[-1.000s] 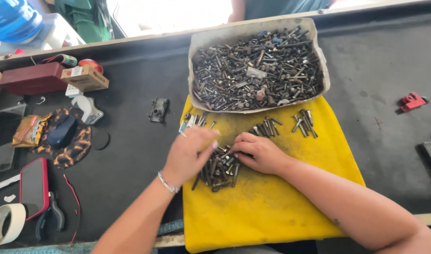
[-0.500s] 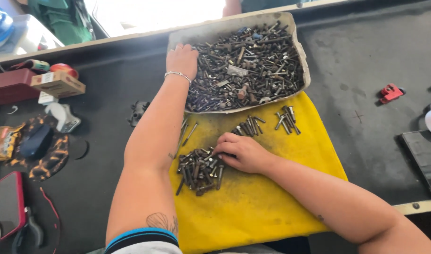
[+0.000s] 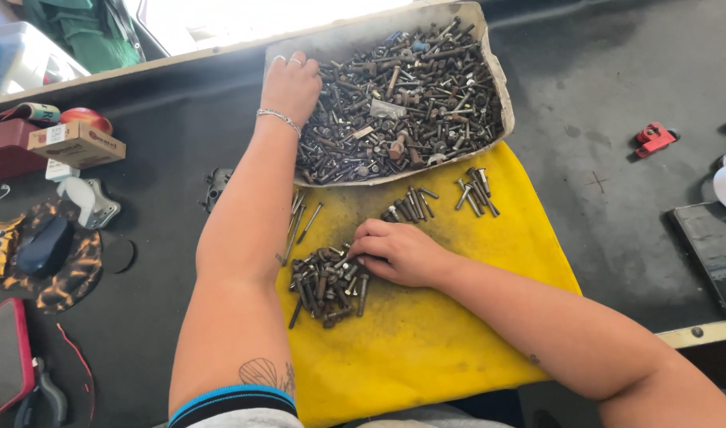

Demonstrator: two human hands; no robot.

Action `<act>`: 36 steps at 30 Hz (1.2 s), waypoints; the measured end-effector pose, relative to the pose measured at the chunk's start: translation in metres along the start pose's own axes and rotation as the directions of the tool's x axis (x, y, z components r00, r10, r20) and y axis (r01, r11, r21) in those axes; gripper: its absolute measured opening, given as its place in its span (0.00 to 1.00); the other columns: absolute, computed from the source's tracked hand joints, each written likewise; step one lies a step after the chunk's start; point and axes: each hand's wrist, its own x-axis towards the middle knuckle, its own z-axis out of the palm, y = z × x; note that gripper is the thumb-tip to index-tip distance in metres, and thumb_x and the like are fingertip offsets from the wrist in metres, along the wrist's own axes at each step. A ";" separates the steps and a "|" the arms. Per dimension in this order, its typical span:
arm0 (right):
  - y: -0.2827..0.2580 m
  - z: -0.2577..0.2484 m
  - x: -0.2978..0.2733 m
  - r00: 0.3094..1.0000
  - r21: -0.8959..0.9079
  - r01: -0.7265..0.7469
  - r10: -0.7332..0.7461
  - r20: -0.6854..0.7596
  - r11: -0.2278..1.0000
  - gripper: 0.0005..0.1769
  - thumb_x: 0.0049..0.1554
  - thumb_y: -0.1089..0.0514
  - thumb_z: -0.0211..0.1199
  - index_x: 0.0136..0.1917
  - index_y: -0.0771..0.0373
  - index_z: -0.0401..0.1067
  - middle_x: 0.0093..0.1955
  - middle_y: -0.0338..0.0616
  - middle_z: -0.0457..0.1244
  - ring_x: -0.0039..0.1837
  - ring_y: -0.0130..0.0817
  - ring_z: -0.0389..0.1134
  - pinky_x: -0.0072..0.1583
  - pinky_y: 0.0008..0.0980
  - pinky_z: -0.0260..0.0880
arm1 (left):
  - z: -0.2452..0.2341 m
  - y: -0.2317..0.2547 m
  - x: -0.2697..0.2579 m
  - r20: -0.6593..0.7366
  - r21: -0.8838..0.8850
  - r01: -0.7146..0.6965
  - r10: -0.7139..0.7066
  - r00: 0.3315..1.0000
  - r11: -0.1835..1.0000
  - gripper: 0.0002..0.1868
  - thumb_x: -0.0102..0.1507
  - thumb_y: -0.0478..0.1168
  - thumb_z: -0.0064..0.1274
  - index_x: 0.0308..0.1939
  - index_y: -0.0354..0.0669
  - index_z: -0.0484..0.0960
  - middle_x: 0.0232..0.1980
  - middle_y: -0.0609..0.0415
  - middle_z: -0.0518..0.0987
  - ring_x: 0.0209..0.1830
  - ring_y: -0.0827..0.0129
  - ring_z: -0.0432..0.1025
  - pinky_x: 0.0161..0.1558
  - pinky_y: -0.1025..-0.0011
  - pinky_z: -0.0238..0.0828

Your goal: The person sorts small metal parts from a large container onto a yellow cloth on a workbench. They pick up individual pieces, inspect them, and place them into small piles by type or size. Another person is visible in the background holding an apple.

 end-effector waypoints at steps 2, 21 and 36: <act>0.001 0.001 0.000 1.000 0.007 0.010 -0.010 -0.004 1.000 0.11 0.61 0.59 0.61 0.57 0.57 0.75 0.58 0.45 0.63 0.53 0.44 0.70 0.48 0.44 0.72 | -0.013 -0.003 -0.008 -0.004 0.007 -0.007 0.007 1.000 1.000 0.08 0.66 0.39 0.53 0.40 0.60 0.86 0.47 0.63 0.78 0.51 0.64 0.70 0.43 0.66 0.69; 0.001 0.008 0.000 0.996 -0.014 -0.019 0.018 -0.091 1.000 0.11 0.56 0.58 0.65 0.54 0.52 0.77 0.55 0.40 0.67 0.56 0.49 0.73 0.53 0.46 0.74 | -0.195 0.100 -0.291 -0.016 -0.927 0.176 -0.502 0.865 0.331 0.06 0.61 0.45 0.65 0.39 0.53 0.86 0.51 0.58 0.81 0.54 0.54 0.73 0.60 0.57 0.67; 0.007 0.014 -0.006 0.991 -0.116 0.025 -0.040 -0.127 0.993 0.10 0.58 0.55 0.65 0.54 0.50 0.76 0.55 0.38 0.66 0.53 0.48 0.73 0.51 0.45 0.75 | -0.216 0.149 -0.315 -0.088 -0.817 0.185 -0.435 0.896 0.546 0.19 0.64 0.44 0.61 0.59 0.48 0.80 0.65 0.47 0.75 0.66 0.48 0.69 0.68 0.51 0.64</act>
